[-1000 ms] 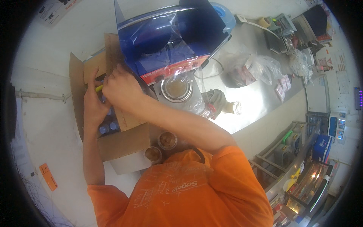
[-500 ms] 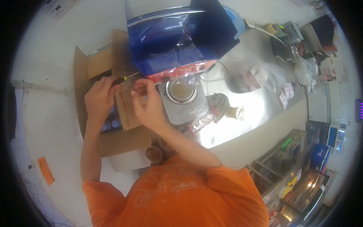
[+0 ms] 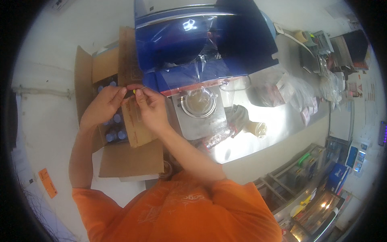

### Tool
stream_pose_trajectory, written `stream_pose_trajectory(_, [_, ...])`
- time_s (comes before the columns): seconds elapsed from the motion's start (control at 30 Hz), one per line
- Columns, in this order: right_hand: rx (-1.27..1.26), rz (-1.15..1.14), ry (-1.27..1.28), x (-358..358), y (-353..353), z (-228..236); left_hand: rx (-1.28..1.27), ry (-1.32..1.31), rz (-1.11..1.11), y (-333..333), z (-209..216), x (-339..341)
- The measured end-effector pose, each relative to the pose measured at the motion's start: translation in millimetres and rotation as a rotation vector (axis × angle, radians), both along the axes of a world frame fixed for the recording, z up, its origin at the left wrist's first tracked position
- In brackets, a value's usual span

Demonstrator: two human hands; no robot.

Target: The person uses a screwdriver to tighten screws on a blue metal machine, then moves to a counter to operate a touchscreen and print a receipt. They place the receipt on a display case and open a cooler to retrieve a white item.

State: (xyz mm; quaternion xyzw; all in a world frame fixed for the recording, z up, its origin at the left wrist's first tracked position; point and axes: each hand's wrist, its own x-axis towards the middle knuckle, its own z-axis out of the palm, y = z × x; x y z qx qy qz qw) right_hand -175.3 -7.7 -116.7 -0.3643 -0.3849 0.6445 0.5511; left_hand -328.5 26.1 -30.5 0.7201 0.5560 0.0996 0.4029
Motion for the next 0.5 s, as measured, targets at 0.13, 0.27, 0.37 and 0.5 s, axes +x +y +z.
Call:
stream_pose_trajectory(0.13, [-0.082,-0.092,0.047,-7,-8,-6,0.063,-0.164,0.058,-8,-14,3])
stream_pose_trajectory(0.27, [-0.075,-0.151,-0.142,-7,-18,6,0.578,0.053,0.001,-29,-20,14])
stream_pose_trajectory(0.37, [0.238,-0.06,-0.662,40,-19,32,0.853,0.291,-0.03,-28,-24,12])
stream_pose_trajectory(0.5, [0.762,-0.231,-1.269,135,-15,78,1.013,0.408,-0.065,-22,-27,14])
